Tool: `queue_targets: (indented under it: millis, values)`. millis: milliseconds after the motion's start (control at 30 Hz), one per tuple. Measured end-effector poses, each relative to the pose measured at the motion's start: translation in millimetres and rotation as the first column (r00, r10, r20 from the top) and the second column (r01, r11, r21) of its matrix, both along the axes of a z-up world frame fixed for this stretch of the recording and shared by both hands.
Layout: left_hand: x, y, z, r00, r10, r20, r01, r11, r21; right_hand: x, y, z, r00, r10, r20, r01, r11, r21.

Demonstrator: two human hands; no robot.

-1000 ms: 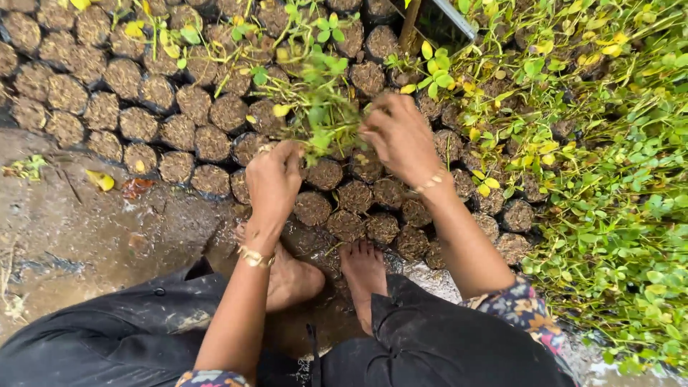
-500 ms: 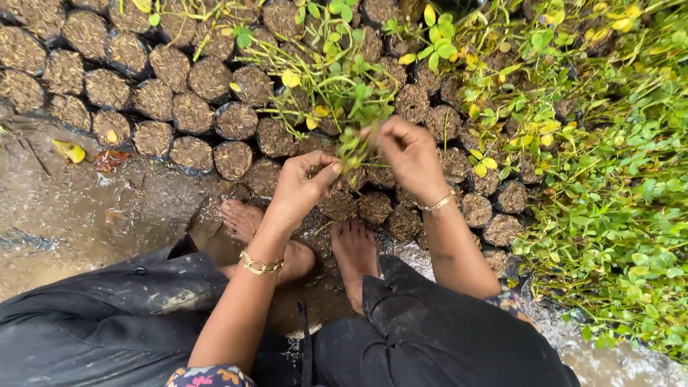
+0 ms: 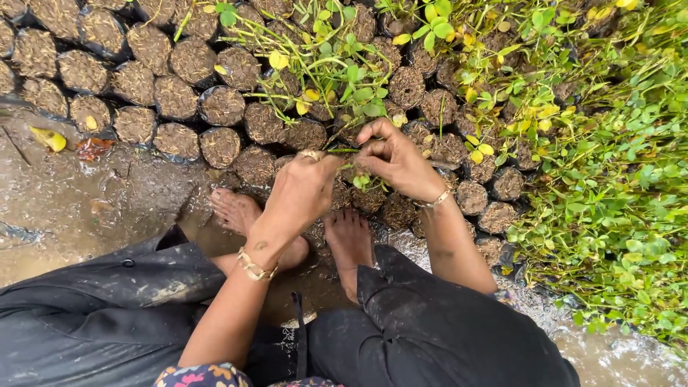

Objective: Manually removing weeds from small polybags containing young plants in a nursery setting.

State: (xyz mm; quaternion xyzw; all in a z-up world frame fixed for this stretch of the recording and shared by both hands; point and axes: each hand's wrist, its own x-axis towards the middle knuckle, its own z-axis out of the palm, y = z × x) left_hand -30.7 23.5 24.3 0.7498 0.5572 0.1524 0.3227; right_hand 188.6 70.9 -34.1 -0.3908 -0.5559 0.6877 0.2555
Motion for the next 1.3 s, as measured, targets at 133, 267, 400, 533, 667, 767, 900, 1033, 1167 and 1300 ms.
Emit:
queue_targets:
  millis: [133, 267, 400, 533, 667, 767, 900, 1033, 1167, 1300]
  values:
    - [-10.5, -10.4, 14.2, 0.998, -0.027, 0.055, 0.038, 0.977, -0.211, -15.9, -6.4, -2.4, 0.993, 0.117, -0.009, -0.116, 0.989, 0.087]
    - [-30.0, -23.1, -12.1, 0.977, 0.128, 0.168, -0.068, 0.944, -0.323, -24.6, -15.2, 0.6, 0.984, 0.176, -0.034, -0.173, 0.981, 0.086]
    - [-64.9, -20.0, -10.3, 0.798, 0.511, 0.321, -0.313, 0.805, -0.504, -7.0, 4.4, -20.3, 0.970, -0.152, 0.190, 0.056, 0.899, 0.434]
    - [-90.4, -11.8, -43.8, 0.513, 0.618, 0.596, -0.367, 0.785, -0.499, -16.5, 24.5, -40.6, 0.791, -0.371, 0.487, -0.125, 0.680, 0.722]
    - [-74.8, -11.2, -53.5, 0.263, 0.690, 0.674, -0.341, 0.720, -0.605, -18.4, 26.9, -39.3, 0.723, -0.435, 0.537, -0.218, 0.594, 0.775]
    - [-57.1, -12.2, -50.5, 0.097, 0.743, 0.663, -0.289, 0.658, -0.695, -3.2, 16.8, -34.2, 0.845, -0.393, 0.364, 0.040, 0.723, 0.689]
    - [-35.0, -8.6, -50.0, -0.032, 0.768, 0.640, -0.189, 0.624, -0.759, -1.4, -3.7, 12.2, 0.926, -0.342, 0.161, 0.316, 0.934, 0.166]
    - [-18.5, -8.2, -49.2, -0.035, 0.776, 0.630, -0.137, 0.620, -0.772, -1.2, -9.2, 14.0, 0.940, -0.331, 0.078, 0.323, 0.941, 0.098]
    - [-11.7, -10.9, -38.9, -0.051, 0.755, 0.653, -0.154, 0.640, -0.752, -3.4, -10.9, 16.3, 0.947, -0.299, 0.116, 0.294, 0.954, 0.057]
    - [-8.3, -10.8, -32.5, -0.052, 0.751, 0.658, -0.160, 0.645, -0.748, -3.0, -12.5, 22.4, 0.953, -0.281, 0.113, 0.275, 0.959, 0.064]
